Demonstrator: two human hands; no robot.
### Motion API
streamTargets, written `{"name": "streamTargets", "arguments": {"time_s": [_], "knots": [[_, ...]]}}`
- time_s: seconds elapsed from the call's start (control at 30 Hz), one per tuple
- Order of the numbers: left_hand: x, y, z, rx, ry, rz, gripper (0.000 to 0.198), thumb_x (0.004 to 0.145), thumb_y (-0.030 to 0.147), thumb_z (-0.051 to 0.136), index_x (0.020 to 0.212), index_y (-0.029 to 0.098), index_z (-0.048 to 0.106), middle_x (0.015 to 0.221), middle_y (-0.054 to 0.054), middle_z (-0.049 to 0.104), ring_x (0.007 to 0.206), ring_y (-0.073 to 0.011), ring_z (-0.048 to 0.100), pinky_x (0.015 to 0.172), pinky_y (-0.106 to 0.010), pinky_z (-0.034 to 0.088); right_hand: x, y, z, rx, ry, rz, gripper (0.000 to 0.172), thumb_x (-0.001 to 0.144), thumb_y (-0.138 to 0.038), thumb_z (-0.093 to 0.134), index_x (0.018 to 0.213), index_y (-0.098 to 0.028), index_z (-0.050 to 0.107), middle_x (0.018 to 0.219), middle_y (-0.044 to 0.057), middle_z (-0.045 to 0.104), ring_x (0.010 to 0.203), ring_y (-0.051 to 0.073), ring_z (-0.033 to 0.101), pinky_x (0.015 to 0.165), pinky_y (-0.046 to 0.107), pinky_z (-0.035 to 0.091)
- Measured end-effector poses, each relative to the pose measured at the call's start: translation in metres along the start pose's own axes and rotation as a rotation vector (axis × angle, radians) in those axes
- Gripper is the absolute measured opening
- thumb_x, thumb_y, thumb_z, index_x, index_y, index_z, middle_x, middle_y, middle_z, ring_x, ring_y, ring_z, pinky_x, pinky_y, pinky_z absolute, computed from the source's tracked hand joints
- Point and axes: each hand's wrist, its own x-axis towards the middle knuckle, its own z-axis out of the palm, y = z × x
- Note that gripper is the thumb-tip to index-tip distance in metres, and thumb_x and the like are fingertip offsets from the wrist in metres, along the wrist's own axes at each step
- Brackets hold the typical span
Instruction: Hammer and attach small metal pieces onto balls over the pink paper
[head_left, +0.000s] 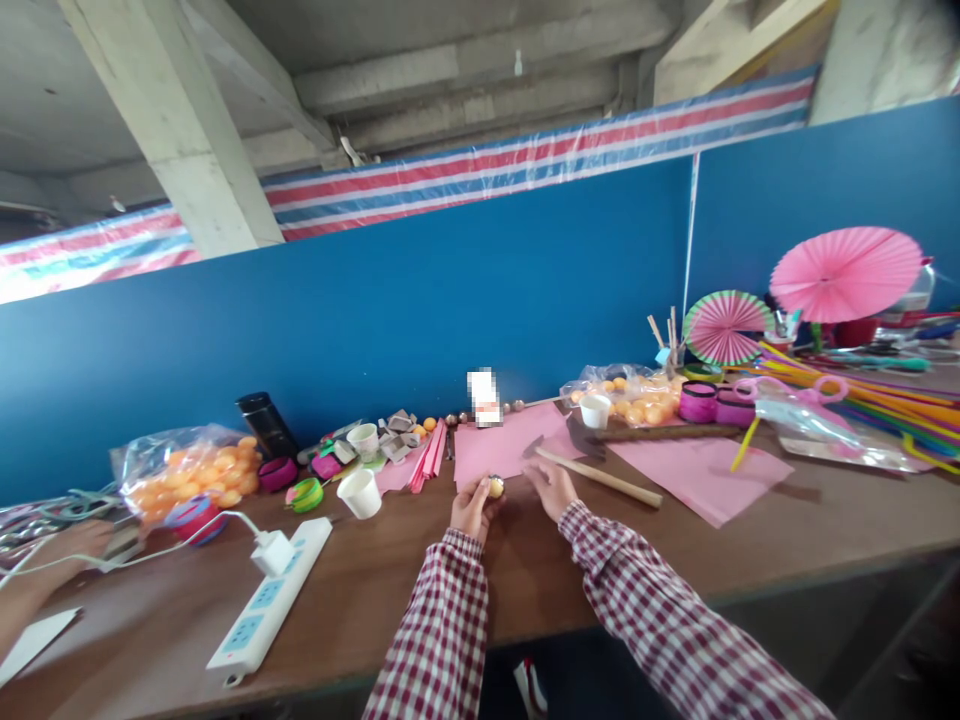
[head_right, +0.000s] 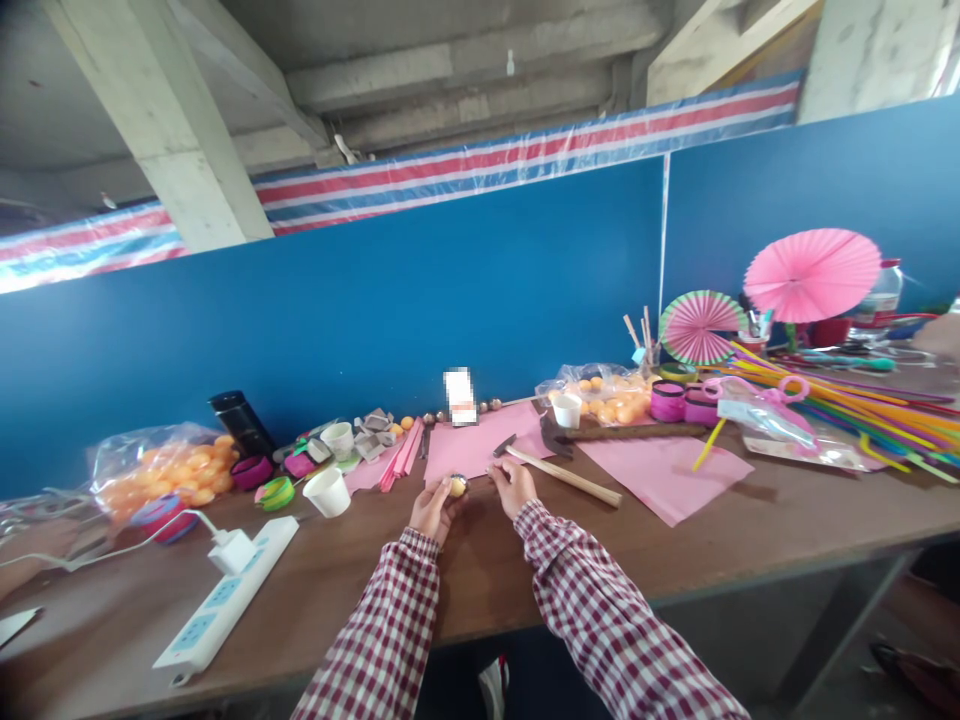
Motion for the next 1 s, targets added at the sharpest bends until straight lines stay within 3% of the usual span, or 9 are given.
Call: {"name": "streamTargets", "arguments": {"time_s": [0.1, 0.43, 0.77, 1.0], "knots": [[0.003, -0.002, -0.001, 0.001, 0.029, 0.003, 0.024, 0.064, 0.022, 0.064, 0.084, 0.01, 0.06, 0.076, -0.008, 0.063, 0.067, -0.0143, 0.06, 0.057, -0.026, 0.051, -0.001, 0.004, 0.004, 0.137, 0.032, 0.092, 0.031, 0.066, -0.047, 0.05, 0.072, -0.017, 0.057, 0.057, 0.0, 0.058, 0.048, 0.013, 0.051, 0.044, 0.024, 0.041], [-0.003, 0.002, 0.002, 0.008, 0.0, 0.01, 0.025, 0.064, 0.022, 0.064, 0.086, 0.011, 0.06, 0.076, -0.007, 0.064, 0.068, -0.0139, 0.06, 0.061, -0.026, 0.051, 0.0, 0.003, 0.006, 0.44, 0.032, 0.236, 0.034, 0.054, -0.044, 0.063, 0.071, -0.016, 0.053, 0.062, 0.001, 0.058, 0.053, 0.011, 0.054, 0.046, 0.023, 0.043], [0.0, -0.002, 0.0, 0.04, -0.029, 0.022, 0.03, 0.06, 0.019, 0.066, 0.088, 0.013, 0.06, 0.082, -0.007, 0.064, 0.071, -0.0135, 0.06, 0.065, -0.027, 0.049, -0.01, -0.005, 0.015, 0.432, -0.043, 0.206, 0.028, 0.055, -0.036, 0.064, 0.073, -0.018, 0.053, 0.06, -0.003, 0.055, 0.051, 0.01, 0.051, 0.045, 0.021, 0.042], [0.0, -0.003, -0.002, 0.043, -0.098, 0.04, 0.037, 0.056, 0.022, 0.069, 0.091, 0.013, 0.059, 0.085, -0.007, 0.064, 0.075, -0.0163, 0.06, 0.073, -0.034, 0.047, -0.013, -0.007, 0.015, 0.348, -0.098, 0.173, 0.024, 0.059, -0.037, 0.061, 0.072, -0.018, 0.054, 0.062, -0.003, 0.055, 0.053, 0.009, 0.05, 0.047, 0.021, 0.04]]}}
